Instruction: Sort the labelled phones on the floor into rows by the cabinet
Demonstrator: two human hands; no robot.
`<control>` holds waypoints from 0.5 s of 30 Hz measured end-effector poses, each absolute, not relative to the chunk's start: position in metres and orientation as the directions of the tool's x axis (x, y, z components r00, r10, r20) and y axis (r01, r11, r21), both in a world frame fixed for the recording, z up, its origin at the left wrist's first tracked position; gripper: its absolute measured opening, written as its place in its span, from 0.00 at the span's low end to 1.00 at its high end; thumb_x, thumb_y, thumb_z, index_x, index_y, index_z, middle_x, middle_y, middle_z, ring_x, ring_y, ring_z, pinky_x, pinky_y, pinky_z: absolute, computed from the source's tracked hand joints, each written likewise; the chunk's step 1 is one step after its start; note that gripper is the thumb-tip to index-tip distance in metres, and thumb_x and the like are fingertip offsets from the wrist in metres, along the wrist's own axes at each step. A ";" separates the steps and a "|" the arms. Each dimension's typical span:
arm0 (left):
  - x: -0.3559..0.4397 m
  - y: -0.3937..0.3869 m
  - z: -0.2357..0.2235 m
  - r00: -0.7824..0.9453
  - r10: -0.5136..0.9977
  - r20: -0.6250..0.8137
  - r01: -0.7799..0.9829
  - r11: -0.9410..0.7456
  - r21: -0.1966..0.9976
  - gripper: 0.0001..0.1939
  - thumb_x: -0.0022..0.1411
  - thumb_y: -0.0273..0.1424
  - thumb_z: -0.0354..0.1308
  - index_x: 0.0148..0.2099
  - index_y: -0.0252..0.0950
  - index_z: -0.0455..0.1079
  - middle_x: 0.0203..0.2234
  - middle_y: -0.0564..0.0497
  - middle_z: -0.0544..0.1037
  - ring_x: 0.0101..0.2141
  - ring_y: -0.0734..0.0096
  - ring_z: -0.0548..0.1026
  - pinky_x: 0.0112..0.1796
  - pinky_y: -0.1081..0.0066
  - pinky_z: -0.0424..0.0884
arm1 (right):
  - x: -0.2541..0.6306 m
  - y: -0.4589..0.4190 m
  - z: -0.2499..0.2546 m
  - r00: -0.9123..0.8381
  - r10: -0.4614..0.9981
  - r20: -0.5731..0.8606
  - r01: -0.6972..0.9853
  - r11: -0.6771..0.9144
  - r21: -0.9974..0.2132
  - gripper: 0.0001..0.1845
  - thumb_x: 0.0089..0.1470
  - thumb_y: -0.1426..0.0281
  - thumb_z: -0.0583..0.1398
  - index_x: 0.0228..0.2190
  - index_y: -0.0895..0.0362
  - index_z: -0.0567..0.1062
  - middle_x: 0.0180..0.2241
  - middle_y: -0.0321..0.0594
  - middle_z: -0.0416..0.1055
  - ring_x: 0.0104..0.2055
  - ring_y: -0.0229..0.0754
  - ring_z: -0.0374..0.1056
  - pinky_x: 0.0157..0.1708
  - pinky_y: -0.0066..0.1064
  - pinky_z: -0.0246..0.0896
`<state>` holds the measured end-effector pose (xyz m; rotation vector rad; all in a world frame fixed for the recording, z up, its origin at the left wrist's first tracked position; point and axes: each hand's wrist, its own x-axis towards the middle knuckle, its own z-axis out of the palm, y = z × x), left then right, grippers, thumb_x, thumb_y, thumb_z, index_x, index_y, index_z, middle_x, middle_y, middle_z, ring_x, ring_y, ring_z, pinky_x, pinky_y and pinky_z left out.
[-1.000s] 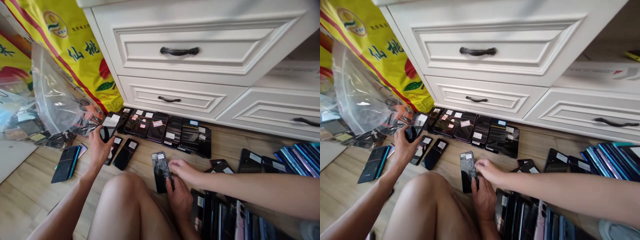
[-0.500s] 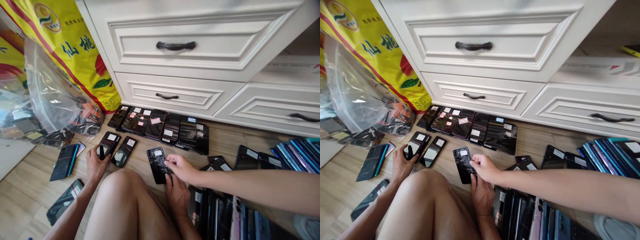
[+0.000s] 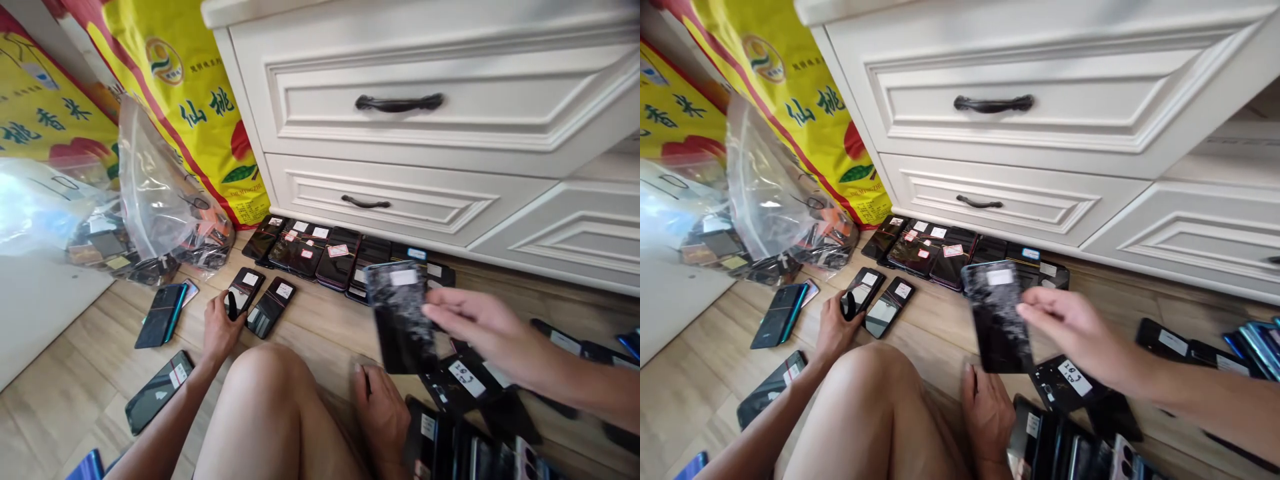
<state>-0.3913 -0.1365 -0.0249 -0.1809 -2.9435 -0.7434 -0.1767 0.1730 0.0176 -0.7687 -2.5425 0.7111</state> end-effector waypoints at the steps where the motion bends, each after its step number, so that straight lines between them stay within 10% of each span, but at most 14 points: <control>1: -0.392 -0.137 -0.025 -0.988 0.095 0.125 0.142 0.879 0.454 0.34 0.59 0.39 0.62 0.66 0.37 0.60 0.54 0.40 0.67 0.57 0.45 0.67 0.61 0.47 0.66 | -0.166 0.157 0.000 -0.773 0.599 0.209 0.410 0.723 -0.556 0.27 0.70 0.57 0.48 0.28 0.52 0.79 0.26 0.41 0.75 0.31 0.44 0.72 0.31 0.32 0.60; 11: -0.398 -0.139 -0.017 -0.991 0.121 0.048 0.130 0.886 0.445 0.34 0.55 0.47 0.58 0.62 0.39 0.63 0.49 0.41 0.70 0.53 0.43 0.71 0.57 0.45 0.70 | -0.149 0.123 -0.063 -0.744 0.550 0.378 0.382 0.816 -0.434 0.24 0.73 0.63 0.47 0.27 0.53 0.72 0.26 0.36 0.73 0.29 0.41 0.71 0.33 0.32 0.57; 15: -0.411 -0.152 -0.033 -0.995 0.098 0.035 0.102 0.850 0.518 0.36 0.50 0.54 0.62 0.59 0.55 0.62 0.50 0.47 0.71 0.58 0.26 0.66 0.56 0.25 0.62 | -0.152 0.122 -0.061 -0.733 0.581 0.353 0.413 0.793 -0.448 0.22 0.72 0.66 0.47 0.27 0.51 0.72 0.26 0.36 0.72 0.28 0.42 0.70 0.31 0.34 0.56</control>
